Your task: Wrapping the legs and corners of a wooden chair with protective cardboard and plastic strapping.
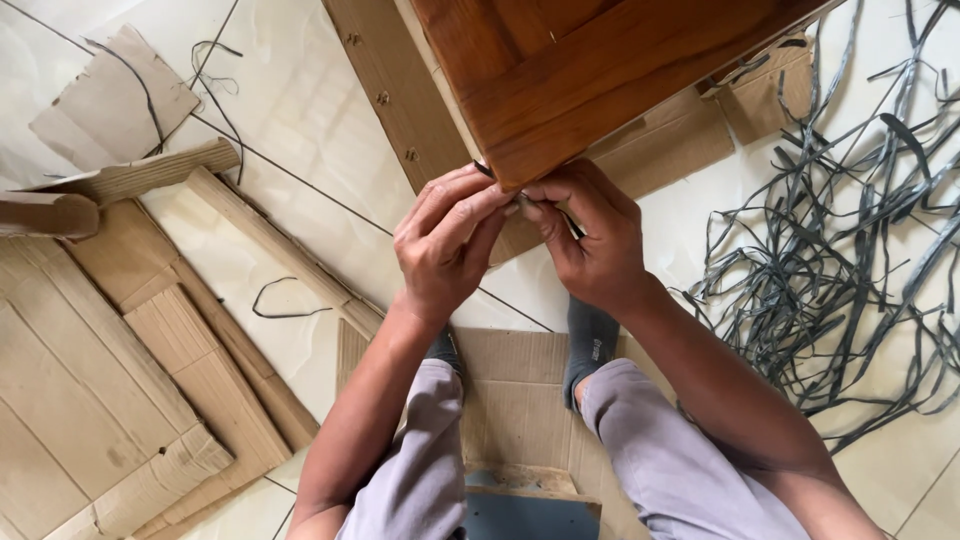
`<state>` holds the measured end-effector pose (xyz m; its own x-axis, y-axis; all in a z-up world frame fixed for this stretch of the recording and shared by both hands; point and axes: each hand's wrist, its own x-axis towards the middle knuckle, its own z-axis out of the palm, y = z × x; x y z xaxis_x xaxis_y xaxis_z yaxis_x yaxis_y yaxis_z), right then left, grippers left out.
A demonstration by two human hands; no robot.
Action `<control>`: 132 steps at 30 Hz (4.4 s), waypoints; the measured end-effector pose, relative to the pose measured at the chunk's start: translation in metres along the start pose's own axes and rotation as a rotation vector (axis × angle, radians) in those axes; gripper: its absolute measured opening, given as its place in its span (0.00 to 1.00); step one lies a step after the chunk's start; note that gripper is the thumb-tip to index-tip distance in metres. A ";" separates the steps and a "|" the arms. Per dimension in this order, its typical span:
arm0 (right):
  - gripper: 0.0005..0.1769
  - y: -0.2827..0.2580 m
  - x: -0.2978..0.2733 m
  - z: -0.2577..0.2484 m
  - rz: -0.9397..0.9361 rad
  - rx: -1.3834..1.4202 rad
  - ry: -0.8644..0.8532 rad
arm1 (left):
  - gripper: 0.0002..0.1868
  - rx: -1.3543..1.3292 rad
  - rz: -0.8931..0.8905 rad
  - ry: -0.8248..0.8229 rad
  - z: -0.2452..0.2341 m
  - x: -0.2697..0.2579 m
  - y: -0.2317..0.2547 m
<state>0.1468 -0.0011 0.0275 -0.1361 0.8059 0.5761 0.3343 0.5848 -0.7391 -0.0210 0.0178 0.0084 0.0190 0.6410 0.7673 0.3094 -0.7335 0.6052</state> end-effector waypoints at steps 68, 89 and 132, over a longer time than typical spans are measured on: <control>0.08 0.005 -0.018 0.008 0.297 0.372 0.019 | 0.04 -0.437 -0.459 0.192 0.023 -0.019 0.013; 0.03 0.030 -0.037 0.014 0.190 0.128 0.098 | 0.07 -0.420 -0.563 0.200 0.027 -0.004 0.016; 0.09 0.206 -0.306 -0.150 0.929 -0.644 -0.174 | 0.12 -0.380 -1.370 -0.834 0.105 -0.153 0.019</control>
<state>0.3972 -0.1410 -0.2493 0.3026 0.9335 -0.1925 0.7826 -0.3586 -0.5088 0.0817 -0.0709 -0.1198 0.4580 0.6633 -0.5919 0.2922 0.5165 0.8049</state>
